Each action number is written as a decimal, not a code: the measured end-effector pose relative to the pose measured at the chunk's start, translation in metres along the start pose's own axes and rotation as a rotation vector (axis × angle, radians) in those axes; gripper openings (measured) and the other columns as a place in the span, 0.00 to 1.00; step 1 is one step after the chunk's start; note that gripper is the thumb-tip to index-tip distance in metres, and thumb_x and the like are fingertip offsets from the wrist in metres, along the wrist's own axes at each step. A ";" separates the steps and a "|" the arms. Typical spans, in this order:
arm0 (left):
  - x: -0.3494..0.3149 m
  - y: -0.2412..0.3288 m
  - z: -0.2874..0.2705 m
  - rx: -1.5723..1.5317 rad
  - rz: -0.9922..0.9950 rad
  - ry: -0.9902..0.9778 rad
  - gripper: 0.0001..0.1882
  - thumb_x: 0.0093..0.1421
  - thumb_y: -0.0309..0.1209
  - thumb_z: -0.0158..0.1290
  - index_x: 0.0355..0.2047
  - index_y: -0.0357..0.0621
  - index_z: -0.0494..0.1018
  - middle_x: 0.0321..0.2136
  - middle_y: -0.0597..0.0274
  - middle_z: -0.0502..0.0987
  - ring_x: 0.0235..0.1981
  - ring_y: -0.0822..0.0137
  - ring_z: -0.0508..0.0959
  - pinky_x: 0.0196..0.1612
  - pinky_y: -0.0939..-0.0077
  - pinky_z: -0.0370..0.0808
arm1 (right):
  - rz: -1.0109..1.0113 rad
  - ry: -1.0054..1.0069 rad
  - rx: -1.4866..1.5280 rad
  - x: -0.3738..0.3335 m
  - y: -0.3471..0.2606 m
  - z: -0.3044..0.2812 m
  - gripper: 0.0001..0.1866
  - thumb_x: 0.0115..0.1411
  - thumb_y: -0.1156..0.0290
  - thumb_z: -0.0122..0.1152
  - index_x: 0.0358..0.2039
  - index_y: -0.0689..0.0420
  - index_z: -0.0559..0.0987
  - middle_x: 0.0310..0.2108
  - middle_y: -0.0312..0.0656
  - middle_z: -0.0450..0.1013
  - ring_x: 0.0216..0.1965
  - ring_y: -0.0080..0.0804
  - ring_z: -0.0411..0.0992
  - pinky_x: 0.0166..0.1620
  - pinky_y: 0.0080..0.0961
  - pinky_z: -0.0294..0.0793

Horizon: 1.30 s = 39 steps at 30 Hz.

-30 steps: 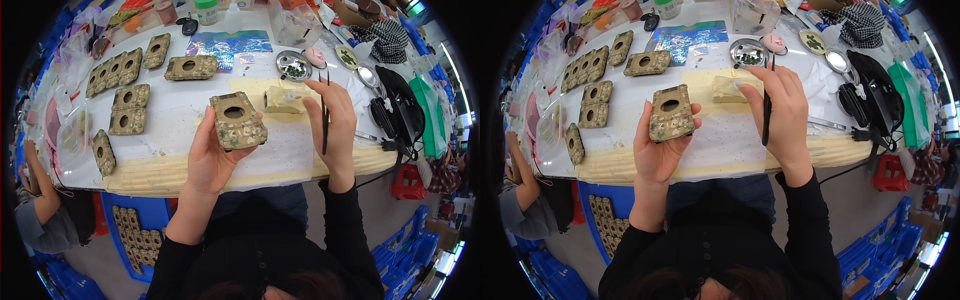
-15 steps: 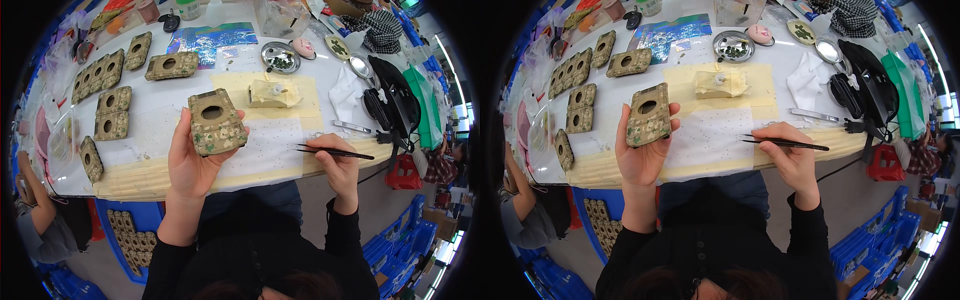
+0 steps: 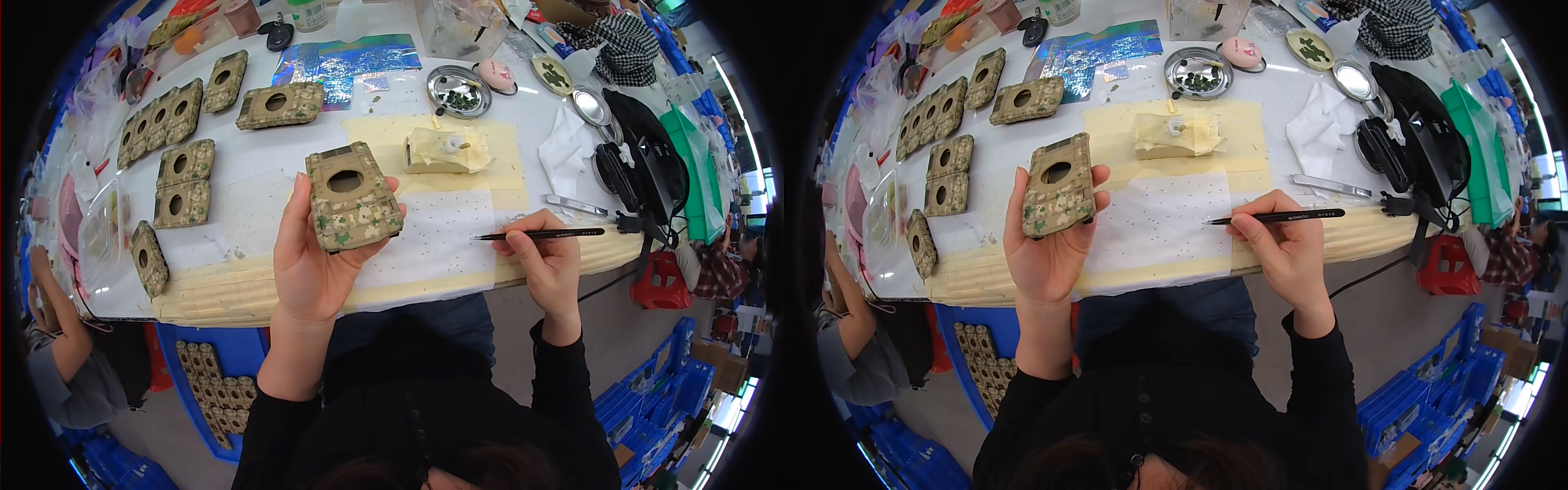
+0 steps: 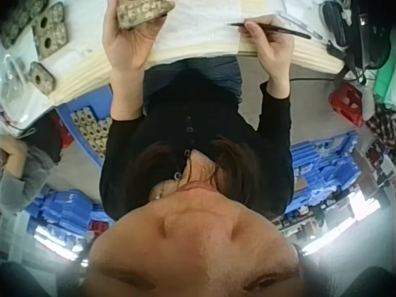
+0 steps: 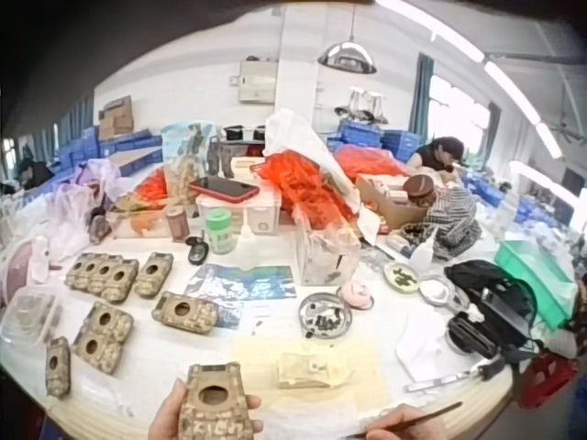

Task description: Using a fine brush and paint to add camouflage or weathering details to small plastic toy tank shells at a factory workbench.

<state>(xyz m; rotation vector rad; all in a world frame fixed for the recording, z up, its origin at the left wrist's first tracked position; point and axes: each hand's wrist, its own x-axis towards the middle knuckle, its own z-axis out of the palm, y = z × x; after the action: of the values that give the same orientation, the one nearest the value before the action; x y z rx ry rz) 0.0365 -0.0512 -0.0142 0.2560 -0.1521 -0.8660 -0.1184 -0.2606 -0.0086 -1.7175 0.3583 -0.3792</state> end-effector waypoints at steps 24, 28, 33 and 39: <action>0.000 0.000 -0.001 -0.013 0.004 -0.025 0.29 0.68 0.45 0.27 0.57 0.33 0.57 0.50 0.34 0.66 0.49 0.44 0.72 0.48 0.61 0.78 | -0.009 0.020 -0.004 0.001 -0.002 0.001 0.06 0.61 0.74 0.55 0.31 0.65 0.73 0.26 0.43 0.74 0.29 0.24 0.74 0.34 0.17 0.73; 0.000 0.000 -0.001 -0.015 0.000 -0.017 0.28 0.68 0.45 0.28 0.57 0.33 0.57 0.50 0.34 0.66 0.48 0.44 0.73 0.47 0.61 0.78 | -0.011 0.041 0.033 0.000 -0.002 0.000 0.05 0.60 0.76 0.56 0.30 0.66 0.74 0.27 0.40 0.74 0.29 0.22 0.74 0.35 0.16 0.73; 0.001 -0.001 -0.002 0.068 -0.001 -0.009 0.28 0.68 0.46 0.28 0.57 0.35 0.58 0.49 0.36 0.68 0.48 0.49 0.74 0.47 0.63 0.78 | -0.055 0.078 0.078 0.005 -0.017 -0.002 0.07 0.60 0.74 0.56 0.31 0.65 0.73 0.26 0.42 0.74 0.28 0.24 0.74 0.33 0.16 0.73; 0.001 -0.006 0.007 0.235 -0.060 0.097 0.29 0.68 0.47 0.28 0.56 0.35 0.59 0.45 0.39 0.71 0.41 0.54 0.78 0.42 0.69 0.80 | -0.207 -0.071 0.205 0.028 -0.063 0.010 0.07 0.60 0.73 0.56 0.31 0.65 0.72 0.27 0.44 0.74 0.27 0.26 0.76 0.29 0.16 0.74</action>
<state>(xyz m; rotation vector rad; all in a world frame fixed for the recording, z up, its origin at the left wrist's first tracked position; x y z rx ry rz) 0.0313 -0.0565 -0.0087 0.5237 -0.1561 -0.8939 -0.0871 -0.2530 0.0530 -1.5654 0.0861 -0.4869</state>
